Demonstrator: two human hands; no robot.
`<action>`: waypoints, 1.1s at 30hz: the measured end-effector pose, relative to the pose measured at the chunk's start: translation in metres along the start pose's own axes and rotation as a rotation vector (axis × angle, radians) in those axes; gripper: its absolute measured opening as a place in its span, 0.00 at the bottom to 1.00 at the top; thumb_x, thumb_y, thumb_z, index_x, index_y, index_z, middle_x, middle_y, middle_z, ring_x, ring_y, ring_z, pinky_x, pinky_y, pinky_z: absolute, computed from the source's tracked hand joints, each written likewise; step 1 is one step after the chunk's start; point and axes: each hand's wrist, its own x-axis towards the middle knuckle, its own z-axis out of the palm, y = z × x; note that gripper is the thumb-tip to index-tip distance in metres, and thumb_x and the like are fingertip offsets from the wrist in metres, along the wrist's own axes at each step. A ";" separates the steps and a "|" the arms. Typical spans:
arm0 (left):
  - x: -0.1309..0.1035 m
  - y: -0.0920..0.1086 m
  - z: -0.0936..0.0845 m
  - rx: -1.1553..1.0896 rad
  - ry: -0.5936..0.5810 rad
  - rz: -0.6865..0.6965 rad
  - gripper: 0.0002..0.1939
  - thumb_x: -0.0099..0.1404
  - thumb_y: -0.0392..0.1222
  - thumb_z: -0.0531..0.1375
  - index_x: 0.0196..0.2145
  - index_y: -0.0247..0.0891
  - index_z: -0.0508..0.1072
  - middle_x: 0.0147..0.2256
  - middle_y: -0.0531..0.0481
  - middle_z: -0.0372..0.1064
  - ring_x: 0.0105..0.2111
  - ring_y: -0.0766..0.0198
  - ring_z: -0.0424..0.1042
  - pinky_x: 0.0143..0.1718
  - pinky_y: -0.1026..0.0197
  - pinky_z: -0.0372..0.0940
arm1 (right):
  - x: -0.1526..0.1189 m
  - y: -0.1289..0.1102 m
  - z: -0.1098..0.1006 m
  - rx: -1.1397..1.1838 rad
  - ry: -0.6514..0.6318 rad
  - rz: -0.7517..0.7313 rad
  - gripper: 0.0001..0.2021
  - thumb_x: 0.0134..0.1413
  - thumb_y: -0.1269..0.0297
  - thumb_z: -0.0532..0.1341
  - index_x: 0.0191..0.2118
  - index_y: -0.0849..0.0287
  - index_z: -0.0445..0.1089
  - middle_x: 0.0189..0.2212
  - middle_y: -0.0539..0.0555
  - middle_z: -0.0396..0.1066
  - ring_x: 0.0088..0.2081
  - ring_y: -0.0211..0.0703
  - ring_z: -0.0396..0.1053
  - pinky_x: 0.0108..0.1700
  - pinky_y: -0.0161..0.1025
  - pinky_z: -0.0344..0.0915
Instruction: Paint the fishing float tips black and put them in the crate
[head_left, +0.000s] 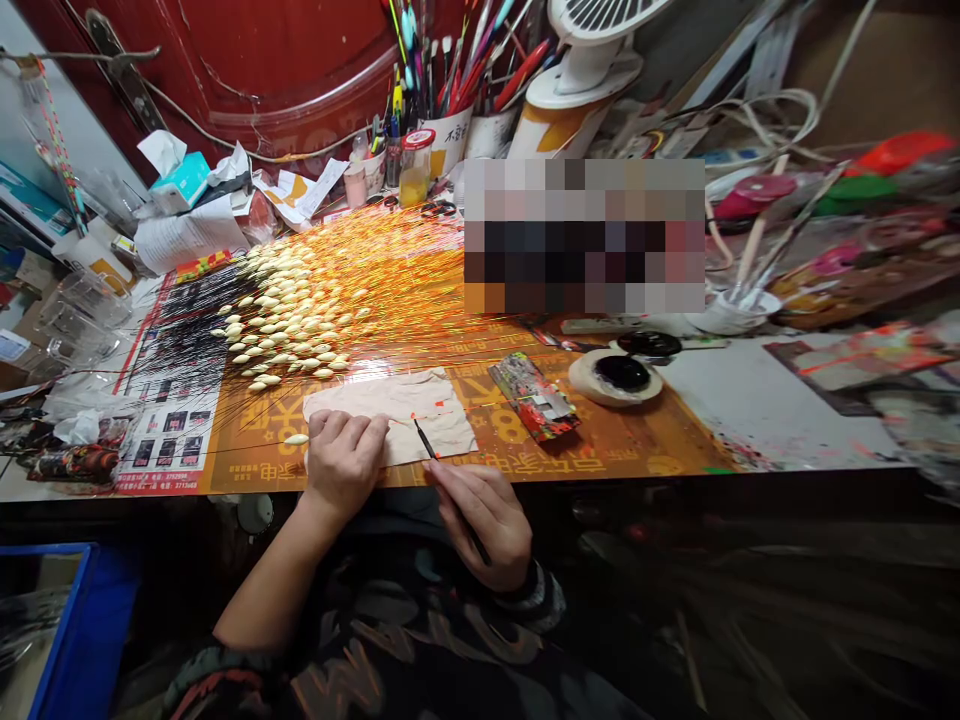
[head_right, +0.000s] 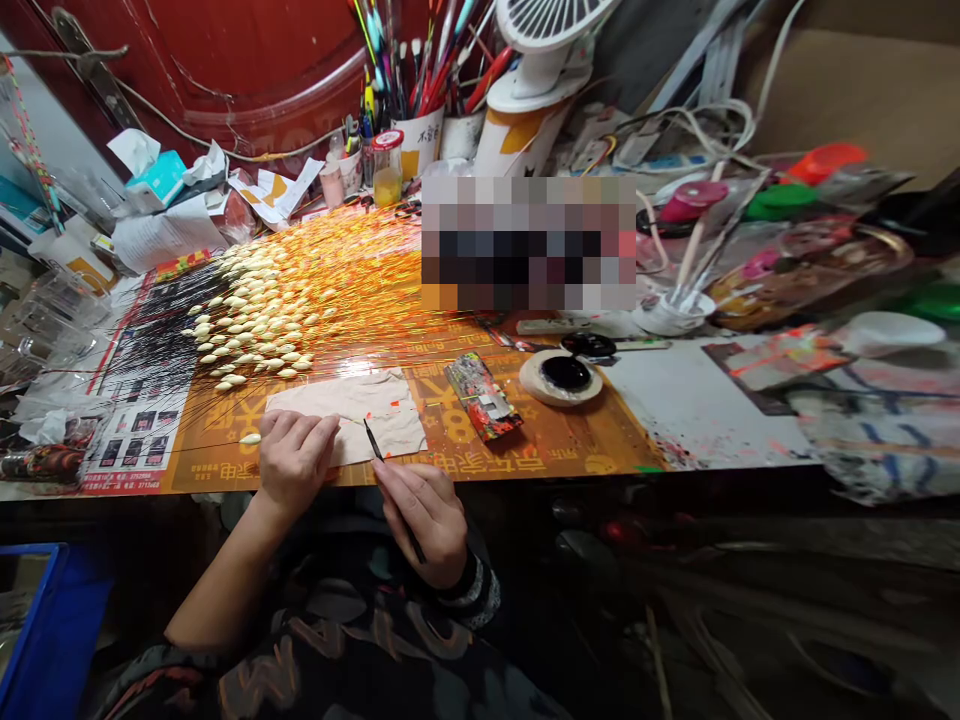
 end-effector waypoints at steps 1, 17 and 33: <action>0.000 0.000 0.000 -0.004 -0.001 -0.001 0.09 0.69 0.36 0.58 0.46 0.38 0.72 0.32 0.49 0.75 0.33 0.60 0.68 0.41 0.54 0.54 | 0.000 0.000 0.000 -0.004 -0.001 0.001 0.29 0.59 0.78 0.59 0.65 0.57 0.60 0.48 0.59 0.74 0.45 0.50 0.71 0.43 0.48 0.72; -0.001 0.002 0.000 -0.007 -0.029 -0.029 0.08 0.70 0.37 0.56 0.45 0.39 0.73 0.32 0.49 0.75 0.33 0.61 0.69 0.42 0.54 0.54 | 0.005 -0.010 0.005 0.022 -0.016 -0.038 0.31 0.58 0.79 0.59 0.66 0.58 0.58 0.47 0.60 0.75 0.44 0.51 0.72 0.42 0.48 0.73; -0.007 0.000 -0.008 0.033 0.012 -0.087 0.08 0.69 0.38 0.57 0.44 0.41 0.75 0.33 0.50 0.76 0.36 0.61 0.70 0.47 0.50 0.53 | 0.000 -0.009 0.004 0.046 -0.022 -0.037 0.29 0.58 0.77 0.59 0.65 0.55 0.59 0.47 0.58 0.75 0.44 0.49 0.72 0.43 0.47 0.73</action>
